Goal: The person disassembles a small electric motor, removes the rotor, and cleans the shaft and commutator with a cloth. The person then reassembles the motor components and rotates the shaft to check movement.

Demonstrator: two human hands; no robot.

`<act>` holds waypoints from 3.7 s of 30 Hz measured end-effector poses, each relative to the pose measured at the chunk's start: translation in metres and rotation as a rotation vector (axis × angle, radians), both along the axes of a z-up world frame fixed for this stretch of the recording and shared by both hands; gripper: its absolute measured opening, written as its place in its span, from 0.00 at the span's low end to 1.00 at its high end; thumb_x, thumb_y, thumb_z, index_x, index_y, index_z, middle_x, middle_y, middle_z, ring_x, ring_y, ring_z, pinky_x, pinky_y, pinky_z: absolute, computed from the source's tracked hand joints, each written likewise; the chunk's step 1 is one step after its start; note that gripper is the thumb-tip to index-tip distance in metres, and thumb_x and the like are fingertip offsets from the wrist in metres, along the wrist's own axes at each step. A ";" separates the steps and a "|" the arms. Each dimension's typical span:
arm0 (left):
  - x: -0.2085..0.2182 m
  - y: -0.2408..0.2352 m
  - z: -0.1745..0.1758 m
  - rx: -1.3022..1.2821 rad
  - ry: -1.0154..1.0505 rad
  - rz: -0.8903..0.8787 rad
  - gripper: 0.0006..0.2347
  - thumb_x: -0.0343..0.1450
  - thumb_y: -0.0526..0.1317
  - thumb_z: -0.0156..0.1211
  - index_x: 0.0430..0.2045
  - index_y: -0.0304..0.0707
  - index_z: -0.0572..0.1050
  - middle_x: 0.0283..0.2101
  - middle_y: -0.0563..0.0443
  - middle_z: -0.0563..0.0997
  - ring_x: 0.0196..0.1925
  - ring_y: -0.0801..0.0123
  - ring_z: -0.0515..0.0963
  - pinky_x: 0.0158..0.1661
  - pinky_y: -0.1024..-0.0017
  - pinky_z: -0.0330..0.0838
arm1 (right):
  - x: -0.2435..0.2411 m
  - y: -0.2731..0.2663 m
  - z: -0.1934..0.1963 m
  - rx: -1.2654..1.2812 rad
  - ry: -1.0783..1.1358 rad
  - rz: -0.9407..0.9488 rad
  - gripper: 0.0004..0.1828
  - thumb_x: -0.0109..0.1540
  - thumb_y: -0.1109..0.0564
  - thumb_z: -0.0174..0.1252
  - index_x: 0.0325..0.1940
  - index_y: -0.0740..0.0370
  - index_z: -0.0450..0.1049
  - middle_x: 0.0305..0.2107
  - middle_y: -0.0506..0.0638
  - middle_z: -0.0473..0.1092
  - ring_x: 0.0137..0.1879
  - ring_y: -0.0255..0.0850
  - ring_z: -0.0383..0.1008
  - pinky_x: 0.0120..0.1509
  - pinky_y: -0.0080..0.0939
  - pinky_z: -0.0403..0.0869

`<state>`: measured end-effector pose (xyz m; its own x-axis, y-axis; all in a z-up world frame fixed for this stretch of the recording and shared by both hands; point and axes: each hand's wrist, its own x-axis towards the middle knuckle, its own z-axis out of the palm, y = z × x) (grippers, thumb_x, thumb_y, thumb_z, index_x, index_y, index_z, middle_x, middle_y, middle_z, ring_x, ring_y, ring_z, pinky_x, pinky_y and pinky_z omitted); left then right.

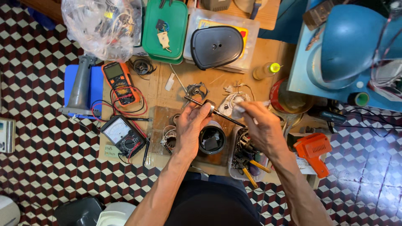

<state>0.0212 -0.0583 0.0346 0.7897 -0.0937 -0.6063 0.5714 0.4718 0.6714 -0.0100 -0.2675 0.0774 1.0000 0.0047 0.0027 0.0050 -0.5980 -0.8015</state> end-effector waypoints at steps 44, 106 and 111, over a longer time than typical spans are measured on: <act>-0.001 -0.043 0.015 -0.150 -0.015 -0.316 0.35 0.68 0.43 0.68 0.68 0.28 0.57 0.46 0.44 0.81 0.43 0.71 0.82 0.48 0.71 0.80 | -0.037 0.013 0.029 0.085 0.085 -0.134 0.12 0.63 0.62 0.62 0.51 0.65 0.74 0.42 0.52 0.76 0.47 0.36 0.79 0.50 0.34 0.79; 0.043 -0.026 0.028 -0.119 -0.167 -0.566 0.12 0.71 0.47 0.62 0.39 0.39 0.83 0.39 0.56 0.85 0.41 0.80 0.79 0.47 0.79 0.72 | -0.052 -0.002 -0.003 1.302 0.506 -0.404 0.11 0.59 0.63 0.63 0.43 0.65 0.68 0.38 0.57 0.74 0.43 0.43 0.77 0.54 0.43 0.77; 0.042 -0.032 0.021 -0.107 -0.157 -0.500 0.12 0.72 0.48 0.64 0.35 0.37 0.81 0.38 0.53 0.84 0.39 0.76 0.81 0.43 0.78 0.78 | -0.051 0.001 -0.001 1.336 0.494 -0.365 0.11 0.62 0.62 0.63 0.44 0.64 0.68 0.39 0.57 0.73 0.43 0.42 0.77 0.54 0.41 0.78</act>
